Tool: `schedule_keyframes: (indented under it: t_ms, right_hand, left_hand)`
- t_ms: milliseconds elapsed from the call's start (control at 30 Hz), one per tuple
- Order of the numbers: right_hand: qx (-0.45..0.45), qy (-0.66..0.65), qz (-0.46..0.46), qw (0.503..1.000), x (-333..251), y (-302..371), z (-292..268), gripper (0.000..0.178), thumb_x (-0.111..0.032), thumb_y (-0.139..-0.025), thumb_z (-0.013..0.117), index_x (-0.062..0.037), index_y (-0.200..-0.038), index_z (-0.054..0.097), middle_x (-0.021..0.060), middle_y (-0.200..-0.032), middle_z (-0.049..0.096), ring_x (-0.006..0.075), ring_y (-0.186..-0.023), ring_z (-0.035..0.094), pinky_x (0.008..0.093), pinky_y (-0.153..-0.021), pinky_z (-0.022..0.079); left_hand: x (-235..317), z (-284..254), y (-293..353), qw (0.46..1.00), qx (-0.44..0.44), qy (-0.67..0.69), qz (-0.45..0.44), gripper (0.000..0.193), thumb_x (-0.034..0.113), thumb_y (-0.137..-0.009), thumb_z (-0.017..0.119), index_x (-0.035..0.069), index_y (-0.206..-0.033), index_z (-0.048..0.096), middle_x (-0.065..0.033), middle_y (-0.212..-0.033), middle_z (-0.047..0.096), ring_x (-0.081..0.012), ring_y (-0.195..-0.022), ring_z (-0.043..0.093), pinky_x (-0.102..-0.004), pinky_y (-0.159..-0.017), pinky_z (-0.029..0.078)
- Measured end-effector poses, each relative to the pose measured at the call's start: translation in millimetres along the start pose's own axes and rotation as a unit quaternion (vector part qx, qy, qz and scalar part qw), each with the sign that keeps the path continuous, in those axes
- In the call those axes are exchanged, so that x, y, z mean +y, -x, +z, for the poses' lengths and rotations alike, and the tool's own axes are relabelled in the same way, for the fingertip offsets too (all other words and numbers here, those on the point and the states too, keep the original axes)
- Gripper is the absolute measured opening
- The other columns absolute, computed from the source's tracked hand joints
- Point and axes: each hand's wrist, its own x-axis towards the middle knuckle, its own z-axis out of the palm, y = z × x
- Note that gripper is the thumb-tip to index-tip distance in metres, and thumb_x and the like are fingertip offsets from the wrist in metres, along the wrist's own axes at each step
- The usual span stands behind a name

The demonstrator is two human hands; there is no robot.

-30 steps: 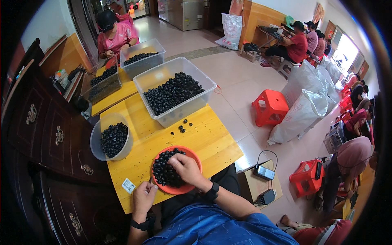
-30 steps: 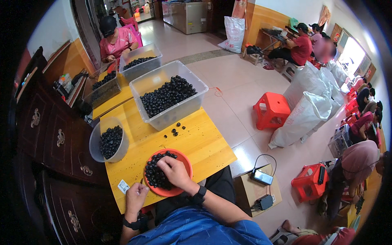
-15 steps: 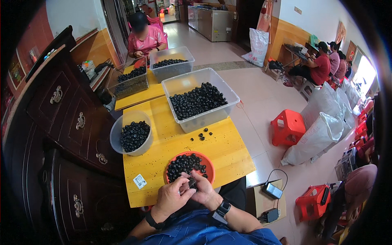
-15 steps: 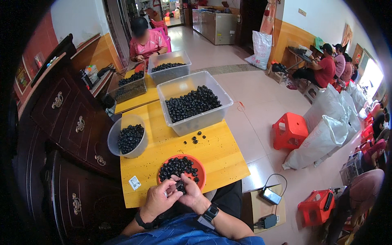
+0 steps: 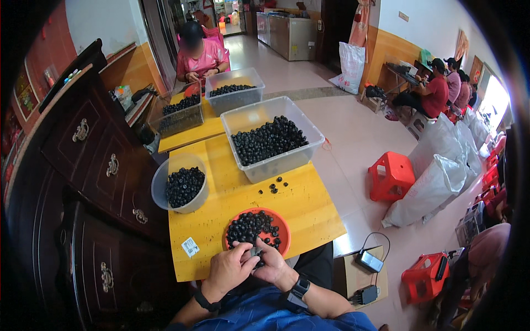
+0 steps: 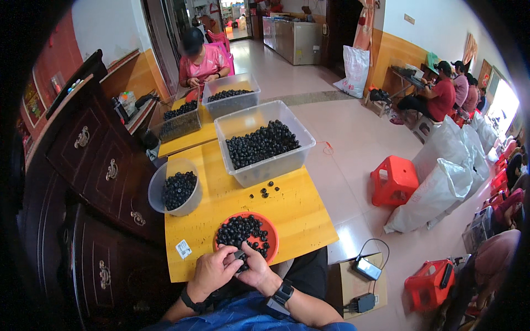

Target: Sorting and inspecting small black plastic parts in a red bowl.

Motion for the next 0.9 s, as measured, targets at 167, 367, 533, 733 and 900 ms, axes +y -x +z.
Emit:
schedule_keyframes:
  t_ms: [167, 367, 533, 733, 900]
  right_hand:
    - [-0.112, -0.050, 0.003, 0.992, -1.9, -7.0, -9.9, 0.046, -0.036, -0.107, 0.035, -0.0021, -0.131, 0.056, 0.0136, -0.133, 0.060, 0.0281, -0.123, 0.055, 0.0422, -0.110, 0.041]
    - [-0.034, -0.001, -0.031, 0.999, -1.9, 8.0, 14.3, 0.040, -0.029, -0.105, 0.041, -0.0041, -0.133, 0.056, 0.0102, -0.137, 0.059, 0.0251, -0.125, 0.055, 0.0427, -0.111, 0.039]
    - [-0.025, 0.022, -0.037, 0.999, -1.7, 7.4, 16.9, 0.038, -0.027, -0.105, 0.041, -0.0055, -0.133, 0.057, 0.0095, -0.135, 0.061, 0.0243, -0.126, 0.055, 0.0419, -0.111, 0.039]
    - [-0.028, 0.021, -0.037, 0.999, -2.4, 11.2, 10.3, 0.032, -0.026, -0.104, 0.047, -0.0099, -0.128, 0.061, 0.0034, -0.119, 0.065, 0.0151, -0.105, 0.060, 0.0319, -0.090, 0.048]
    - [0.000, 0.107, -0.072, 0.992, 0.2, 15.7, 19.6, 0.025, -0.026, -0.102, 0.056, -0.0112, -0.121, 0.063, -0.0019, -0.097, 0.065, 0.0073, -0.075, 0.058, 0.0220, -0.061, 0.047]
  left_hand:
    - [3.9, -5.3, -0.8, 1.000, 0.016, 0.011, 0.008, 0.033, 0.030, -0.085, 0.073, 0.010, -0.109, 0.066, -0.0133, -0.078, 0.070, -0.0341, -0.071, 0.069, -0.0430, -0.062, 0.054]
    - [1.7, -6.9, -2.1, 0.998, 0.058, -0.009, 0.024, 0.033, 0.023, -0.082, 0.075, 0.009, -0.111, 0.067, -0.0145, -0.081, 0.070, -0.0349, -0.073, 0.069, -0.0437, -0.063, 0.055]
    - [-1.7, -6.4, -4.7, 0.998, 0.045, -0.020, 0.035, 0.030, 0.017, -0.079, 0.075, 0.010, -0.107, 0.069, -0.0149, -0.079, 0.069, -0.0349, -0.072, 0.069, -0.0447, -0.061, 0.053]
    - [-7.9, -1.5, -5.6, 0.994, 0.083, 0.065, 0.035, 0.026, 0.009, -0.079, 0.074, 0.009, -0.104, 0.070, -0.0134, -0.079, 0.069, -0.0319, -0.070, 0.070, -0.0391, -0.061, 0.054]
    - [-2.7, -7.8, -9.6, 0.993, 0.074, 0.091, 0.019, 0.021, 0.005, -0.082, 0.073, 0.007, -0.102, 0.069, -0.0106, -0.076, 0.069, -0.0249, -0.067, 0.070, -0.0341, -0.058, 0.054]
